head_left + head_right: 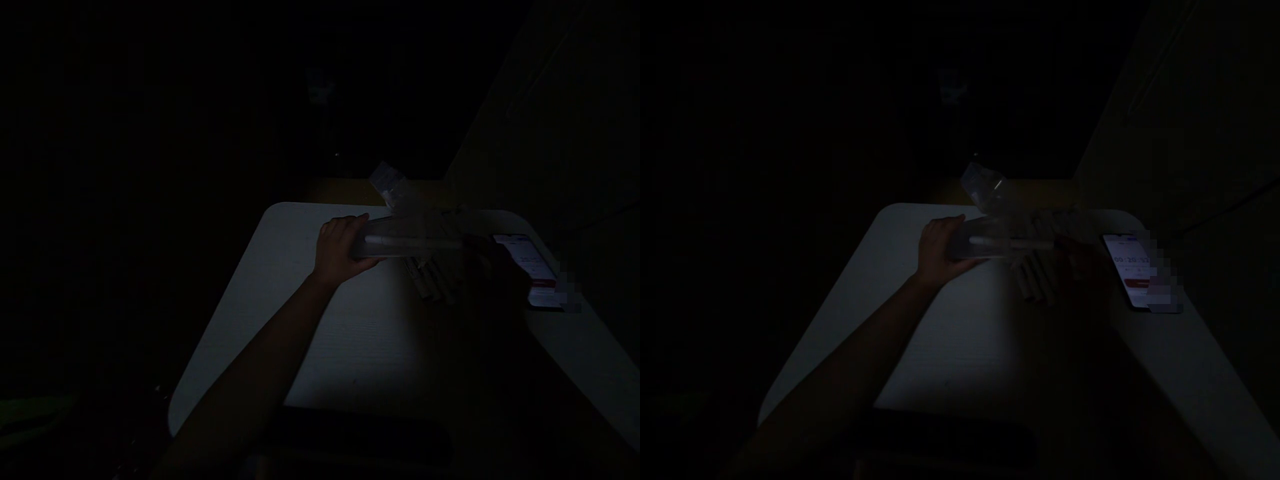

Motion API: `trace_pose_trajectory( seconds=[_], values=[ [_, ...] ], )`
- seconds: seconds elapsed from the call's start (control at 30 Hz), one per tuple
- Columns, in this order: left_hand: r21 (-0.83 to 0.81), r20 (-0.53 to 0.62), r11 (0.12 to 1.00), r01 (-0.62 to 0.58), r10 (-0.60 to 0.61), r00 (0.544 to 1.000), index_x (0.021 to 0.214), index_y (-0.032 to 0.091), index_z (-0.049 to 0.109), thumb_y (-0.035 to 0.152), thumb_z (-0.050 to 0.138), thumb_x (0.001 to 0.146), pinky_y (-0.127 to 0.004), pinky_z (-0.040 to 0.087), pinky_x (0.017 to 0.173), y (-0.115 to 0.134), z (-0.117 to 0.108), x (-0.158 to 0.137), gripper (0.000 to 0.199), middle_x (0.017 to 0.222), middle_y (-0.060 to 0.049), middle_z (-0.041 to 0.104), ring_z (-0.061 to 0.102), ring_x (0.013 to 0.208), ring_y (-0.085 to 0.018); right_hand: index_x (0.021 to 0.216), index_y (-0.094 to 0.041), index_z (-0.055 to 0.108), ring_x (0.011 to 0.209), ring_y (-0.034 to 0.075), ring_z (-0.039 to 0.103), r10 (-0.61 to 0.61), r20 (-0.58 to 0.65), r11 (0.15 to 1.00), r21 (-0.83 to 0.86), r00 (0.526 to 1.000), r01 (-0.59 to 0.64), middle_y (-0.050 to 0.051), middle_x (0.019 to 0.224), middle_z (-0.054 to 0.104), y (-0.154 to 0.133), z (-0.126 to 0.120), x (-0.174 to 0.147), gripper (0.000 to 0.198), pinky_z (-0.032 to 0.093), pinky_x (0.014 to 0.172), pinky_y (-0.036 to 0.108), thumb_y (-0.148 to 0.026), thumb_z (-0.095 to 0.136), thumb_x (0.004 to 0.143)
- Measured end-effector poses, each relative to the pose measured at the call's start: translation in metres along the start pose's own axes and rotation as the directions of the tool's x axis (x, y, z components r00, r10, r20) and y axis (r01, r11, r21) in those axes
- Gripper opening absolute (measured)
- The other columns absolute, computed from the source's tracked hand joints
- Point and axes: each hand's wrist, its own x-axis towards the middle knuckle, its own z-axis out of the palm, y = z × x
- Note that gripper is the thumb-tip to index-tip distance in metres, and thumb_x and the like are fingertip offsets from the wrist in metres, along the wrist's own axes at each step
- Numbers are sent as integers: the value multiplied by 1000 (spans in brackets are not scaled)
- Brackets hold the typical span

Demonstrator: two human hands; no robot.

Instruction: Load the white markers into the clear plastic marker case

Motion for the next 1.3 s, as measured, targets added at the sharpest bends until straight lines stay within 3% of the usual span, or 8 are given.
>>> trace_pose_trajectory(
  seconds=[0.27, 0.77, 1.0, 1.17, 1.3],
  values=[
    [7, 38, 1000, 8, -8, 999, 123, 16, 50, 70, 59, 65, -37, 40, 86, 2, -2, 2, 80, 108, -11, 63, 56, 98, -24, 112, -20, 62, 99, 20, 58, 37, 54, 996, 76, 998, -41, 9, 106, 63, -6, 0, 0, 43, 44, 89, 37, -43, 36, 87],
    [27, 32, 999, -27, 26, 999, 123, 16, 50, 71, 57, 66, -37, 40, 85, 0, 0, 2, 80, 108, -11, 62, 56, 98, -24, 114, -22, 61, 100, 19, 58, -24, 74, 996, 84, 997, 17, 7, 109, 62, -5, 8, -1, 43, 45, 89, 38, -45, 35, 89],
    [3, 39, 1000, -28, 28, 999, 124, 16, 50, 72, 55, 67, -38, 40, 85, 0, 0, 2, 80, 107, -11, 62, 55, 98, -25, 120, -21, 57, 98, 18, 57, -155, 130, 987, 52, 979, 150, 7, 109, 61, 0, 13, 0, 42, 45, 85, 35, -38, 31, 91],
    [2, 51, 1000, 10, -10, 999, 123, 17, 50, 73, 55, 65, -39, 40, 85, 0, -1, 2, 81, 108, -11, 62, 55, 98, -26, 126, -20, 52, 110, 22, 51, -329, 155, 943, 3, 932, 333, 9, 119, 56, 5, 16, 2, 47, 41, 95, 40, -31, 36, 84],
    [18, 58, 1000, 21, -22, 998, 123, 17, 50, 76, 53, 65, -39, 41, 85, 1, -2, 2, 83, 108, -12, 62, 56, 98, -26, 129, -18, 48, 115, 23, 48, -355, 162, 933, -7, 921, 360, 10, 124, 53, 4, 16, 2, 49, 37, 99, 41, -27, 34, 83]
  ],
)
